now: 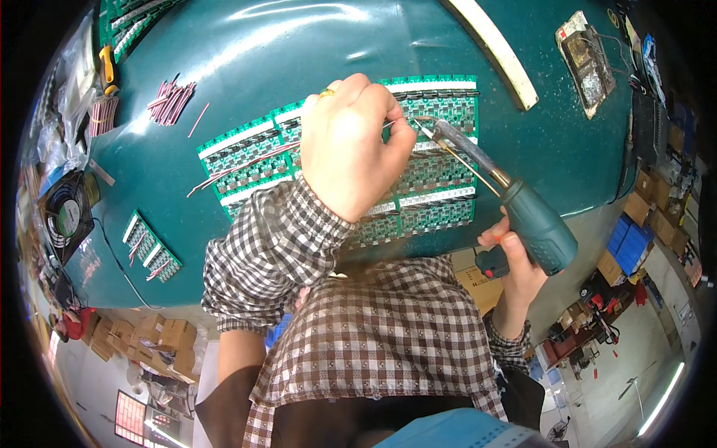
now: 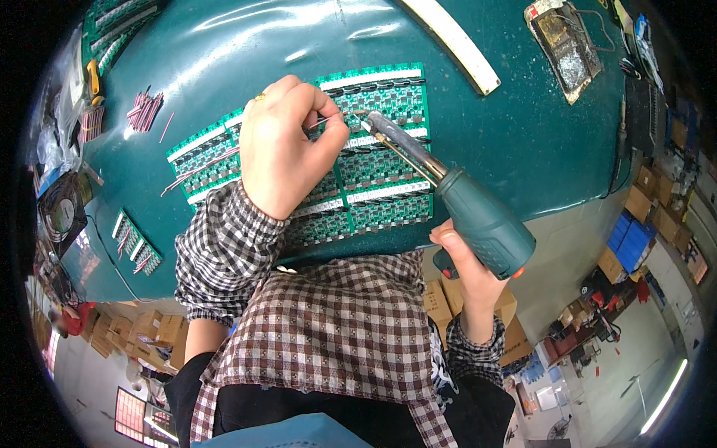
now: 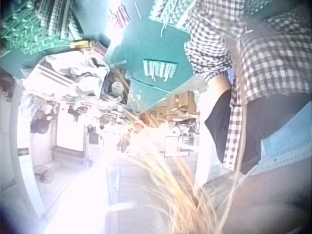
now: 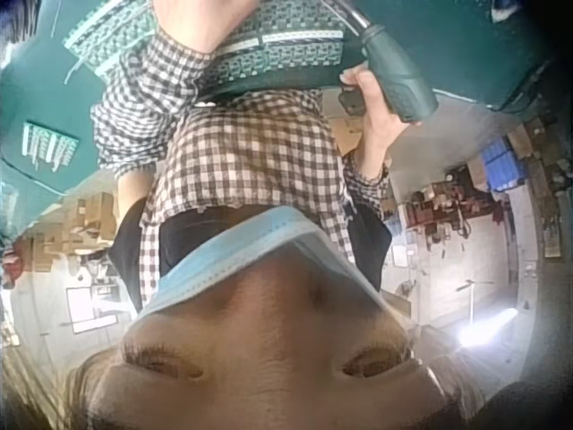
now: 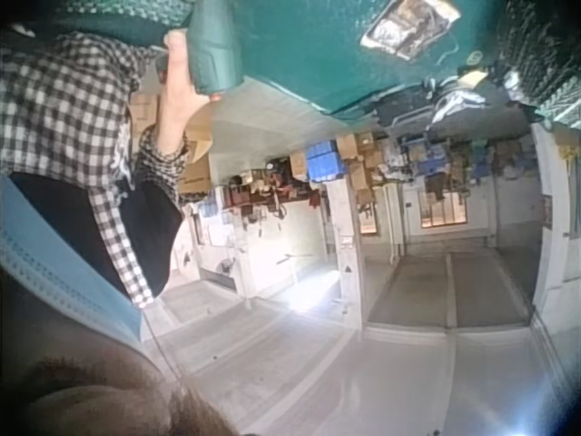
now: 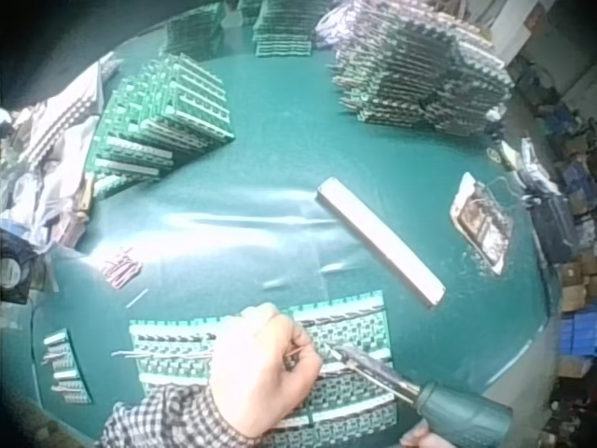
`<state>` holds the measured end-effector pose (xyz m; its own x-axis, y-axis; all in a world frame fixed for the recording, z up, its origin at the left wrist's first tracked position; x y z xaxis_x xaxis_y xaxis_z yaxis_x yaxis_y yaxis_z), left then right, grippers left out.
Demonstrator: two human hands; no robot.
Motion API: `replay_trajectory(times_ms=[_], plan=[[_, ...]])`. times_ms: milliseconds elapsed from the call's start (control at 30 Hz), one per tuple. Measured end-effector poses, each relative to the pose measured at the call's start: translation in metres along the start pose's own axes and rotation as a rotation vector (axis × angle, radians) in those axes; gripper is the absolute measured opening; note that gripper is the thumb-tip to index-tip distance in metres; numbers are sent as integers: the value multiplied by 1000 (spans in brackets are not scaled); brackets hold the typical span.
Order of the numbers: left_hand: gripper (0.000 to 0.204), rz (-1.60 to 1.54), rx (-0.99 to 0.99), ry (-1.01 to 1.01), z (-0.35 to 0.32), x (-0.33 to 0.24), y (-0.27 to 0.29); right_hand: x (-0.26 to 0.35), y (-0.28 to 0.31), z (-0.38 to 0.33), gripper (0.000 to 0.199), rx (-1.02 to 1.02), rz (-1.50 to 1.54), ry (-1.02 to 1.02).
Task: The person uses a soldering iron to attach small wires to green circuit boards. They hold the boards on a green workbench, apply the soldering iron to specific points, and occasionally lift the boards to inspect the connections. The process involves repetitive handling of multiple boards and wires.
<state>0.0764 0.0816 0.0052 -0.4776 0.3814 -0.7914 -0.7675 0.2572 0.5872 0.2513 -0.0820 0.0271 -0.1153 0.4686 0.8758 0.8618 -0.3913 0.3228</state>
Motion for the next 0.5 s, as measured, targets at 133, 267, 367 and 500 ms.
replay_trajectory(times_ms=[133, 267, 367, 500], plan=[[13, -32, 25, 24, -2, 4, -3, 1, 1, 1, 17, 9, 7, 35], [11, -2, 14, 5, -1, 1, -1, -2, 4, 1, 28, -14, 3, 24], [11, 9, 9, 15, 0, 0, 0, -7, 9, 1, 43, -27, -17, 5], [12, -8, -3, -4, 0, -1, 1, -13, 13, 0, 42, -19, 16, -4]])
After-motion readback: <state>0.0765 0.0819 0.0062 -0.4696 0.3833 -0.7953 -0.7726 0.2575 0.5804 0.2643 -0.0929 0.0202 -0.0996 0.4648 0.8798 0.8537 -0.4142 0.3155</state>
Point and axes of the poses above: each hand's wrist, its own z-axis towards the middle knuckle, its own y-axis out of the back of the hand, x = y × z, the point moved 10 cm from there along z, towards the middle knuckle, and after that the axes turned 9 degrees about -z, right-handed, at the moved point
